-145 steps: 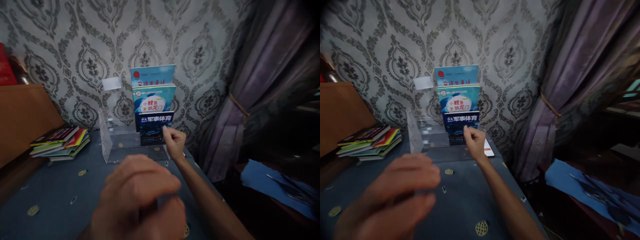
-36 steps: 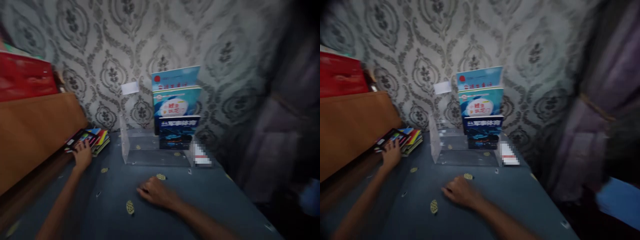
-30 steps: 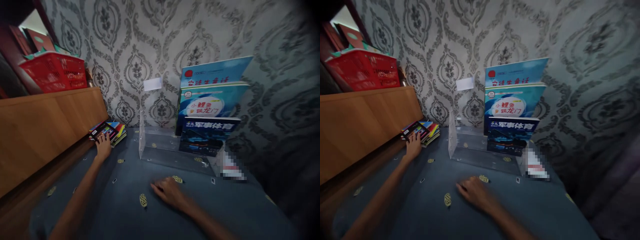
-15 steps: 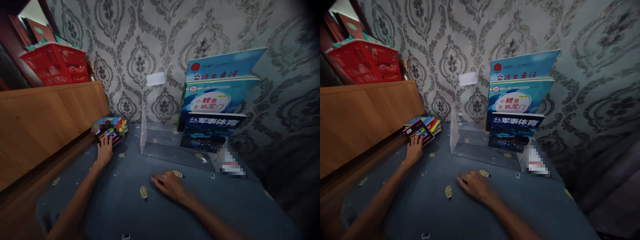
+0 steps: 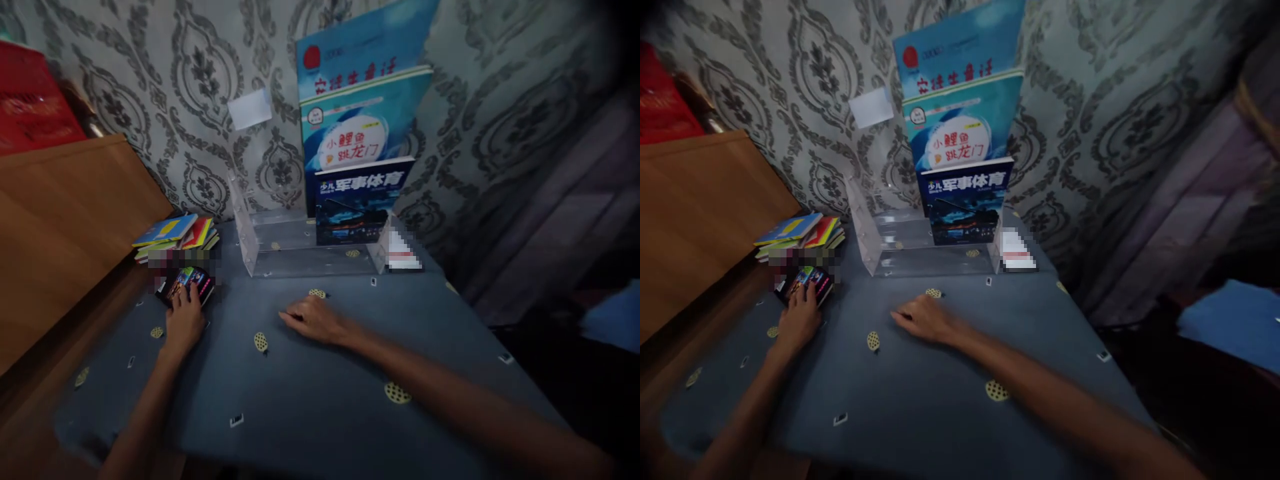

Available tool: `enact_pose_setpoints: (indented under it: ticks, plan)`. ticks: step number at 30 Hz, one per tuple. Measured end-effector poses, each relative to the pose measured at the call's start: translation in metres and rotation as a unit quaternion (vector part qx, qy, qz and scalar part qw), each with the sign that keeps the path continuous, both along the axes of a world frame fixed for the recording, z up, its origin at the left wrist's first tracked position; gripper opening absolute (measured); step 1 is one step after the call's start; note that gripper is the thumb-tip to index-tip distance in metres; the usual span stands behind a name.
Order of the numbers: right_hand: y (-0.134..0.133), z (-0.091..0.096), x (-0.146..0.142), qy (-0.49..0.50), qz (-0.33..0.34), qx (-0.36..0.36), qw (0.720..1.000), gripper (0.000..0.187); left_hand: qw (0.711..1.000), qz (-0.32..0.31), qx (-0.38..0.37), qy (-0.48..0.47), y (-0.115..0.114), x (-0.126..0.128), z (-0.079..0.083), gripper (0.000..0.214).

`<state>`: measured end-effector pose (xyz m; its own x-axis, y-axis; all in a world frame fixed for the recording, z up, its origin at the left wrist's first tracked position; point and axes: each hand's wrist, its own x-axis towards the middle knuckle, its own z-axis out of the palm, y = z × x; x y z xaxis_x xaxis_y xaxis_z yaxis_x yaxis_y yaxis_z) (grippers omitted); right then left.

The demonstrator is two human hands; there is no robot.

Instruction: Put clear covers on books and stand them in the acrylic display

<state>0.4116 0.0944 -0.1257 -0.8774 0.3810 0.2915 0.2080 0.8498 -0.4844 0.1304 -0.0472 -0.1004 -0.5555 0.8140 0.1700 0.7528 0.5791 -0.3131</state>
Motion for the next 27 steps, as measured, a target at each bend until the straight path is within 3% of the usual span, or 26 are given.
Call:
enact_pose_setpoints:
  ticks: [4,6,9,12,14,16,18,22,27]
  plan:
    - [0.004,0.001,0.030,0.033,0.008,-0.037,0.999,0.047,0.998,-0.006,-0.060,-0.019,-0.002,0.016,0.002,0.060]
    - [0.007,0.001,0.047,0.046,0.001,-0.053,0.997,0.048,0.996,-0.019,-0.081,-0.041,0.000,0.016,0.011,0.055]
    - [0.012,0.000,0.068,0.063,-0.014,-0.078,0.995,0.049,0.984,-0.026,-0.096,-0.149,0.010,0.004,0.031,0.054]
    - [0.016,-0.001,0.082,0.070,-0.054,-0.098,0.991,0.050,0.986,0.038,-0.016,-0.163,0.032,-0.012,0.040,0.060]
    - [0.017,-0.001,0.087,0.060,-0.080,-0.116,0.988,0.050,0.985,0.105,0.059,-0.121,0.047,-0.018,0.035,0.063]
    - [0.017,-0.002,0.091,0.042,-0.096,-0.125,0.987,0.051,0.977,0.156,0.084,-0.120,0.058,-0.021,0.023,0.064]
    - [0.015,-0.004,0.096,0.023,-0.085,-0.097,0.991,0.048,0.974,0.161,0.087,-0.136,0.059,-0.024,0.010,0.067]
    - [0.004,-0.009,0.106,0.012,0.016,0.008,1.000,0.048,0.971,0.149,0.108,-0.151,0.042,-0.029,-0.002,0.072]
    - [0.003,-0.017,0.100,0.008,-0.007,0.034,0.999,0.048,0.971,0.126,0.124,-0.162,0.032,-0.034,-0.005,0.070]
